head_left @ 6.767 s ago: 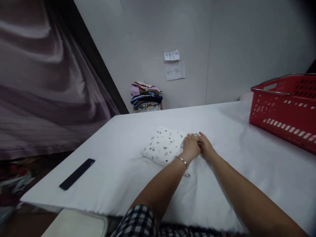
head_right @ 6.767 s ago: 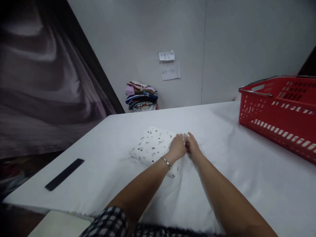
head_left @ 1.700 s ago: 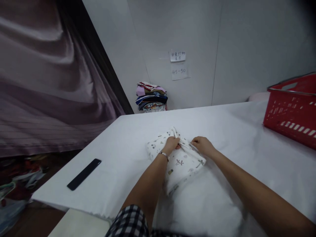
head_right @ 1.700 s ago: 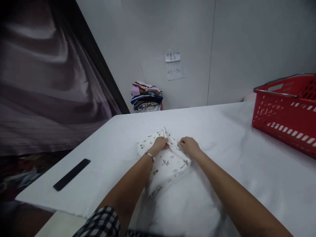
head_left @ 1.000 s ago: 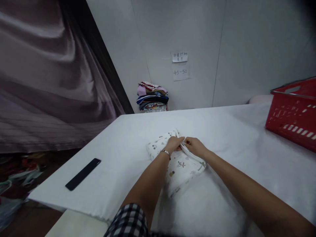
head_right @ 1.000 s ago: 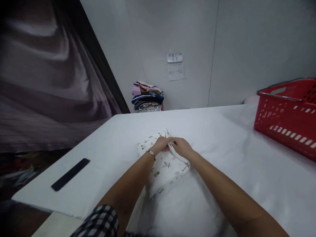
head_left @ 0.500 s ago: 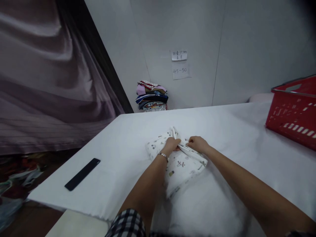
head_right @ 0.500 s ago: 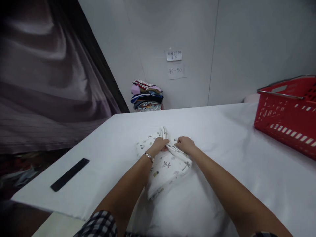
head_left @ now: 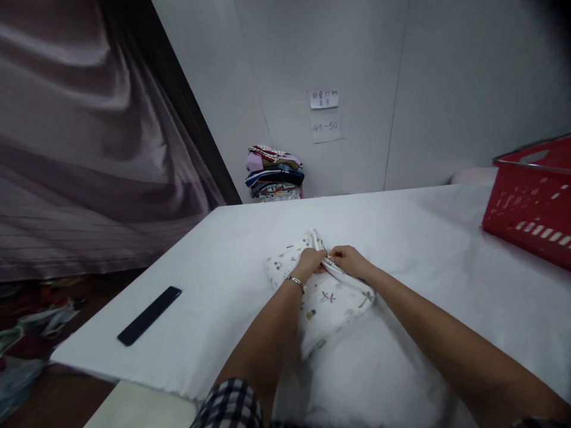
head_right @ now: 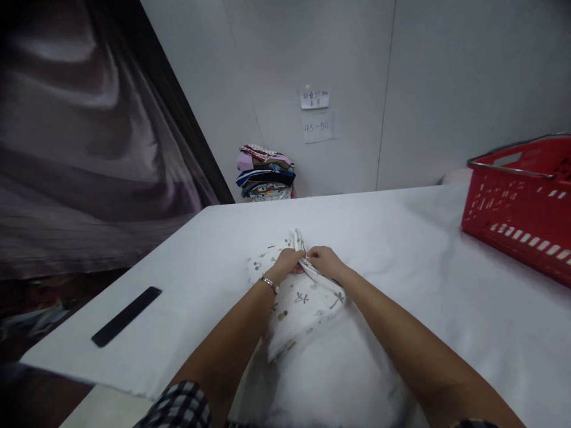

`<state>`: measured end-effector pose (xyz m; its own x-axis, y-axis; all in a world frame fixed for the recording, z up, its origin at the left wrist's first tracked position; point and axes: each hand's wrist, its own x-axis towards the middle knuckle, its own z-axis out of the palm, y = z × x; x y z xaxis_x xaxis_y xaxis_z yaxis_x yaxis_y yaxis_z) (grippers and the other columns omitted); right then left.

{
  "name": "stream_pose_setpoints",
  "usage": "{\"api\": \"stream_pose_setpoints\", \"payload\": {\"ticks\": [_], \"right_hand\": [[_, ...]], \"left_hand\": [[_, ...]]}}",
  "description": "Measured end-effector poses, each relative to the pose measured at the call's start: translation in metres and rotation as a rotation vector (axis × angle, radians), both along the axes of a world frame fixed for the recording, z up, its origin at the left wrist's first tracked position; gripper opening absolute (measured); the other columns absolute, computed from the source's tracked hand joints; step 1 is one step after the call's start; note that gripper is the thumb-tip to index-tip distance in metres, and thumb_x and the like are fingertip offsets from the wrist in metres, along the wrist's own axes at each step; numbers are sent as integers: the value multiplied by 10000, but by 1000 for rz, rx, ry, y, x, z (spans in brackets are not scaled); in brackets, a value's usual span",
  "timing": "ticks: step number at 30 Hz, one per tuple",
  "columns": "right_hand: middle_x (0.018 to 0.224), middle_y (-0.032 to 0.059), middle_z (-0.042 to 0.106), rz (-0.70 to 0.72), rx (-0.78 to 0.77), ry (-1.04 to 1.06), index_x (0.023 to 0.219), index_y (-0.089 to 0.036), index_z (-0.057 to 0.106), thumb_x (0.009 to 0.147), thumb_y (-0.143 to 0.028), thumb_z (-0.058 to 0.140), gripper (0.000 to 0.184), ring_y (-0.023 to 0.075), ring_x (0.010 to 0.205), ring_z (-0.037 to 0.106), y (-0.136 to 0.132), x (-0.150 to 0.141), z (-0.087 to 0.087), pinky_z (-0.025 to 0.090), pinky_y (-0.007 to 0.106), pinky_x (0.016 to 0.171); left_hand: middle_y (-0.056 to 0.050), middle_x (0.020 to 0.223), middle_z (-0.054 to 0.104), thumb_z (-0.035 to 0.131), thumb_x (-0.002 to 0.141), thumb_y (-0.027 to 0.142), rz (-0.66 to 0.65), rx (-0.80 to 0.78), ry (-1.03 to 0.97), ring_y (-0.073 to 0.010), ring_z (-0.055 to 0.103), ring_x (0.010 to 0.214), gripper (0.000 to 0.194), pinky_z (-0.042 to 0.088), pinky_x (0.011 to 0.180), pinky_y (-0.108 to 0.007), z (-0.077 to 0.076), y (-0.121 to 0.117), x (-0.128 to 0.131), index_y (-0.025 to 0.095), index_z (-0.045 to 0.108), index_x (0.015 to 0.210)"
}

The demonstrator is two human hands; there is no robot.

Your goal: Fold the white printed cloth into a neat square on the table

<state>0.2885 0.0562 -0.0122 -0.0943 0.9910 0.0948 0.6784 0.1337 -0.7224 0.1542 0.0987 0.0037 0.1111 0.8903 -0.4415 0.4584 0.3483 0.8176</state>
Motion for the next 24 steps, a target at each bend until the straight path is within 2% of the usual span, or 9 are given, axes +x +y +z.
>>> {"api": "stream_pose_setpoints", "payload": {"ticks": [4, 7, 9, 11, 13, 17, 20, 24], "right_hand": [[806, 4, 684, 111, 2, 115, 830, -176, 686, 758, -191, 472, 226, 147, 735, 579, -8, -6, 5, 424, 230, 669], [864, 3, 691, 168, -25, 198, 889, -192, 700, 749, -191, 479, 261, 149, 744, 589, -12, -2, 6, 437, 232, 662], [870, 10, 693, 75, -61, 179, 968, -192, 686, 765, -192, 457, 306, 141, 715, 595, -10, 5, 3, 440, 226, 622], [858, 28, 691, -79, -84, 94, 1025, -175, 663, 785, -185, 430, 335, 131, 683, 594, -6, 15, -1, 435, 223, 598], [840, 43, 686, -175, -86, -2, 980, -159, 670, 786, -193, 449, 296, 132, 689, 591, -2, 24, -5, 426, 226, 615], [799, 45, 677, -172, -103, -116, 789, -182, 686, 754, -315, 545, 197, 161, 726, 583, 1, 27, -8, 389, 247, 621], [837, 54, 674, -166, -121, -190, 809, -197, 677, 747, -397, 556, 242, 178, 754, 576, 3, 19, -7, 359, 256, 598], [864, 80, 662, -148, -141, -257, 819, -186, 669, 710, -372, 594, 228, 197, 768, 570, 8, 10, -6, 334, 260, 579]], "left_hand": [[-32, 605, 600, 565, 770, 366, -4, -7, -20, -132, 591, 532, 268, 512, 536, -233, 1, 2, 0, 99, 582, 774], [-40, 625, 611, 605, 744, 318, -6, 2, -24, -137, 593, 535, 234, 509, 527, -237, 1, 3, -1, 90, 579, 790], [-44, 654, 623, 595, 743, 248, -1, 6, -27, -132, 598, 551, 179, 507, 530, -225, 1, 2, -2, 88, 575, 820], [-53, 676, 629, 569, 755, 219, 1, 4, -32, -127, 602, 564, 158, 505, 534, -212, 1, 1, -5, 84, 573, 837], [-60, 686, 629, 554, 762, 211, 2, 1, -34, -121, 597, 558, 154, 505, 531, -208, 3, 0, -7, 78, 574, 838], [-60, 678, 623, 549, 755, 199, -2, 9, -29, -113, 582, 537, 144, 504, 519, -205, 5, -2, -10, 74, 576, 821], [-56, 659, 617, 551, 746, 201, -5, 15, -19, -111, 574, 522, 145, 502, 508, -202, 6, -2, -9, 73, 580, 808], [-53, 627, 612, 556, 736, 202, 0, 14, -3, -114, 570, 511, 155, 498, 502, -200, 6, -2, -9, 68, 585, 810]]}}
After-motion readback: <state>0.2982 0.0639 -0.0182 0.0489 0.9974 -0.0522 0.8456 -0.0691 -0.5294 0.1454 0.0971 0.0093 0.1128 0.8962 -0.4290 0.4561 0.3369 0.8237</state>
